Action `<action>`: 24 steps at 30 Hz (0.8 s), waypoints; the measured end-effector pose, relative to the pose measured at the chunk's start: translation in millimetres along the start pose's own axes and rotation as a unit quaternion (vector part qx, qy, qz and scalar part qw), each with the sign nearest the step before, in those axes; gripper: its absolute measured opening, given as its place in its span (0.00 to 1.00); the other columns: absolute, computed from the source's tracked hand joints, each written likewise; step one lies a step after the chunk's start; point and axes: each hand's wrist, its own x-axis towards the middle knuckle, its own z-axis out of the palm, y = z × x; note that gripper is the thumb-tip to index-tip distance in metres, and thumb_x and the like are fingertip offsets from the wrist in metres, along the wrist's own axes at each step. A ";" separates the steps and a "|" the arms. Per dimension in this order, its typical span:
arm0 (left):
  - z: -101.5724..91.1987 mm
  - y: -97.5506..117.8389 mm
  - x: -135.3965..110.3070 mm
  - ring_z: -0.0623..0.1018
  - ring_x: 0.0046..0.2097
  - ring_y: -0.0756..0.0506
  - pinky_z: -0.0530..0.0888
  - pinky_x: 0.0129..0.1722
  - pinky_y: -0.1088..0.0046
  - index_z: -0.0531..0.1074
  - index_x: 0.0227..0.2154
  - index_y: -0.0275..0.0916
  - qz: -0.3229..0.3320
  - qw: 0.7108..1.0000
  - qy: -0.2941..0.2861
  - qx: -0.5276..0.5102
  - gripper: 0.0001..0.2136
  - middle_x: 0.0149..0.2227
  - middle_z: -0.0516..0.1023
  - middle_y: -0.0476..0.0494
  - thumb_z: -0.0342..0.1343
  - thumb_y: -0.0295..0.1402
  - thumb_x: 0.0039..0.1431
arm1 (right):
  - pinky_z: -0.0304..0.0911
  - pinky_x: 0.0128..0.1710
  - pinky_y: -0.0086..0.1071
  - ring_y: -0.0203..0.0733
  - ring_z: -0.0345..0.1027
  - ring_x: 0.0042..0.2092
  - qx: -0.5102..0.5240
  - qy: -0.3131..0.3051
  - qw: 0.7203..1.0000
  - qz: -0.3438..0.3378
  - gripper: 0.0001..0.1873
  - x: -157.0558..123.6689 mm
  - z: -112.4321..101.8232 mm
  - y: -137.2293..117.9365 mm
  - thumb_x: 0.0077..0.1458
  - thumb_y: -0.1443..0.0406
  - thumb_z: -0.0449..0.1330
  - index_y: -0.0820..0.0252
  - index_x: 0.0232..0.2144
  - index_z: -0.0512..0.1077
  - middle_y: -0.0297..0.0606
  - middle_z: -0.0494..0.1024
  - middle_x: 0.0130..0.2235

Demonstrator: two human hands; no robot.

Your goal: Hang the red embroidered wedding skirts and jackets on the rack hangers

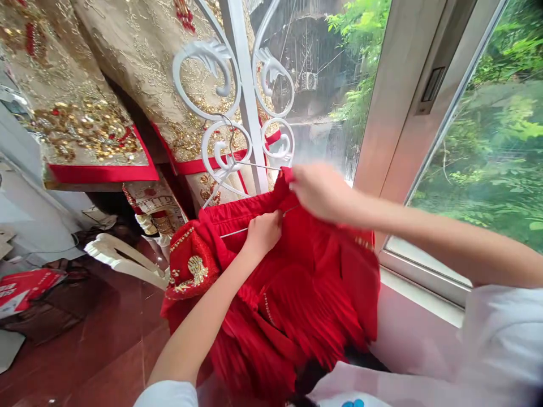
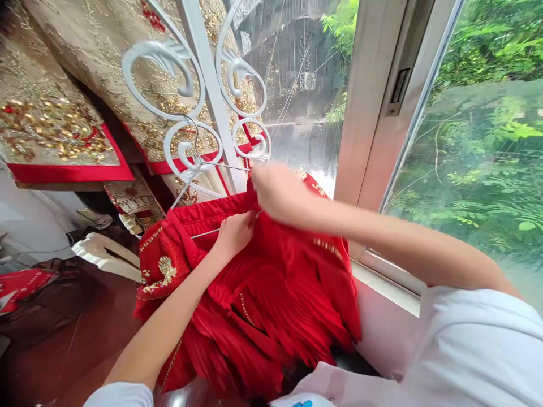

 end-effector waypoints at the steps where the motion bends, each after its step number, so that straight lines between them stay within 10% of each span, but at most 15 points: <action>1: -0.1 -0.8 -2.5 0.79 0.40 0.39 0.70 0.37 0.68 0.70 0.41 0.39 -0.002 1.000 0.001 0.006 0.13 0.37 0.78 0.36 0.40 0.30 0.63 | 0.64 0.31 0.35 0.47 0.72 0.34 -0.014 -0.049 0.998 -0.022 0.16 -12.9 17.3 -10.6 0.56 0.71 0.47 0.68 0.41 0.73 0.47 0.74 0.28; 4: -0.2 -1.7 -9.8 0.78 0.39 0.41 0.70 0.37 0.69 0.70 0.40 0.37 0.013 1.000 0.011 0.023 0.15 0.36 0.77 0.36 0.37 0.33 0.65 | 0.60 0.26 0.36 0.49 0.71 0.31 -0.027 -0.127 0.991 -0.046 0.17 -32.6 47.2 -15.9 0.59 0.69 0.44 0.64 0.42 0.72 0.50 0.75 0.28; 9: -10.8 -9.2 -29.6 0.73 0.44 0.43 0.67 0.45 0.68 0.70 0.41 0.36 0.066 0.986 0.151 0.016 0.14 0.41 0.74 0.37 0.40 0.35 0.65 | 0.60 0.35 0.36 0.46 0.69 0.36 0.057 0.089 0.993 -0.047 0.19 5.2 35.0 28.4 0.60 0.55 0.47 0.58 0.41 0.72 0.45 0.75 0.37; 13: -36.9 -36.5 -70.7 0.71 0.44 0.40 0.66 0.46 0.63 0.69 0.36 0.38 -0.146 0.933 0.321 0.074 0.14 0.39 0.73 0.38 0.43 0.41 0.62 | 0.59 0.43 0.38 0.48 0.66 0.44 0.138 0.096 0.972 -0.164 0.19 44.5 33.3 40.5 0.56 0.55 0.54 0.60 0.44 0.73 0.46 0.74 0.43; 17: -41.6 -55.2 -108.9 0.72 0.40 0.35 0.68 0.38 0.61 0.67 0.31 0.38 -0.333 0.907 0.235 0.107 0.22 0.33 0.73 0.36 0.43 0.54 0.58 | 0.60 0.40 0.36 0.44 0.68 0.38 0.198 0.010 0.969 -0.147 0.20 59.3 42.8 22.1 0.57 0.57 0.53 0.58 0.48 0.72 0.42 0.76 0.38; 24: -29.2 -73.2 -101.3 0.74 0.34 0.41 0.64 0.30 0.70 0.68 0.30 0.36 -0.332 0.934 0.134 0.015 0.13 0.30 0.73 0.39 0.41 0.37 0.60 | 0.57 0.34 0.34 0.47 0.69 0.38 0.123 0.049 0.989 -0.064 0.19 57.3 57.3 8.3 0.60 0.60 0.51 0.53 0.52 0.70 0.44 0.76 0.37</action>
